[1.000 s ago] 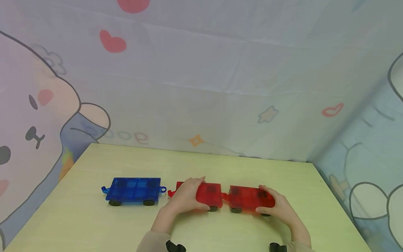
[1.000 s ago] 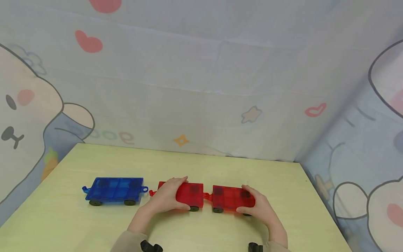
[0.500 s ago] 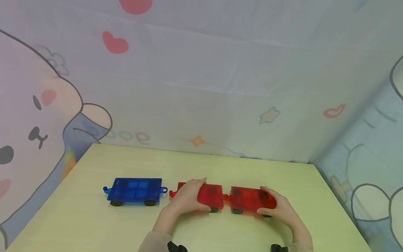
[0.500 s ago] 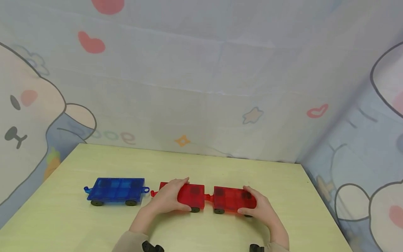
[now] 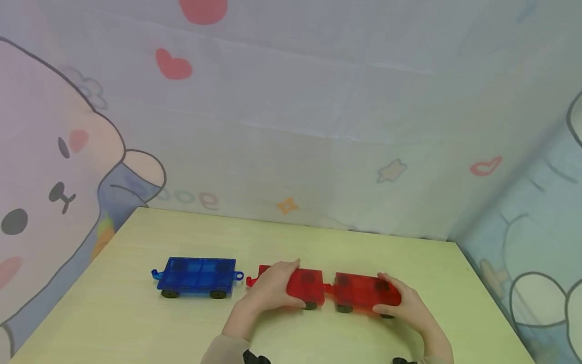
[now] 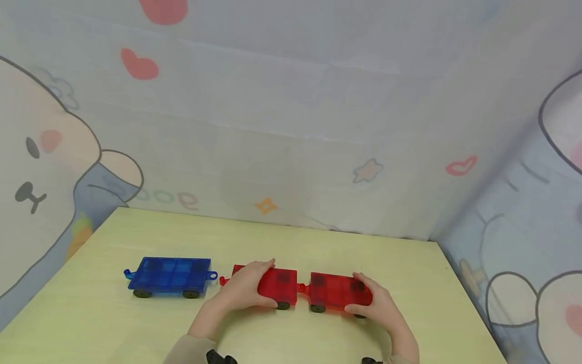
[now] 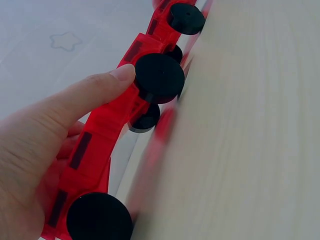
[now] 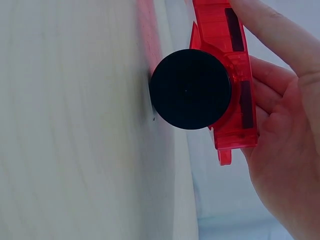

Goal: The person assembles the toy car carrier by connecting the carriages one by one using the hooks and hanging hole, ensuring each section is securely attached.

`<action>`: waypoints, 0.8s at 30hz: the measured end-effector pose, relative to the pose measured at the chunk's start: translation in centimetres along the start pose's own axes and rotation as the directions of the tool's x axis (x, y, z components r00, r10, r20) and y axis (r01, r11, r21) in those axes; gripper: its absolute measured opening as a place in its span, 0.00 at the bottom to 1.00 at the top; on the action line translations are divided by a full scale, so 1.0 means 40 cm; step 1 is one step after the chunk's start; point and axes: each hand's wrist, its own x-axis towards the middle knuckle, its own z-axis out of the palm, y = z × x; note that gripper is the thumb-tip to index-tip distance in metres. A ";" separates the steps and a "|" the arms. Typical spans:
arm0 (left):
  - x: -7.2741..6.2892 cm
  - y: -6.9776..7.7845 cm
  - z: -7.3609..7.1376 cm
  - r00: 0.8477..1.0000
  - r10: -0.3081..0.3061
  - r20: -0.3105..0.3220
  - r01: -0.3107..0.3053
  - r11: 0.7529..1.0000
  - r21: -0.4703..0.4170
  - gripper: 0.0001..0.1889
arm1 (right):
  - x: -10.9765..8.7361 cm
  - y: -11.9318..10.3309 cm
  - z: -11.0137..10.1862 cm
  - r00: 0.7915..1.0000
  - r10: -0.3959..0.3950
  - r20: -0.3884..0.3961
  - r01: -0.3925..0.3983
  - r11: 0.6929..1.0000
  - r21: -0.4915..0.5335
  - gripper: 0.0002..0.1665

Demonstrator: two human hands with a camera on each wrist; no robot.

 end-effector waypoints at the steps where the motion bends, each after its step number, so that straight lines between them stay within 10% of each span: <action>1: -0.001 0.000 0.000 1.000 0.000 0.002 0.000 1.000 0.004 0.51 | -0.001 0.000 0.001 1.000 -0.002 -0.002 0.002 1.000 0.002 0.48; 24: -0.007 0.017 -0.018 0.999 0.014 0.041 -0.015 1.000 0.024 0.52 | 0.001 -0.017 -0.001 1.000 -0.006 -0.010 0.006 0.999 -0.049 0.50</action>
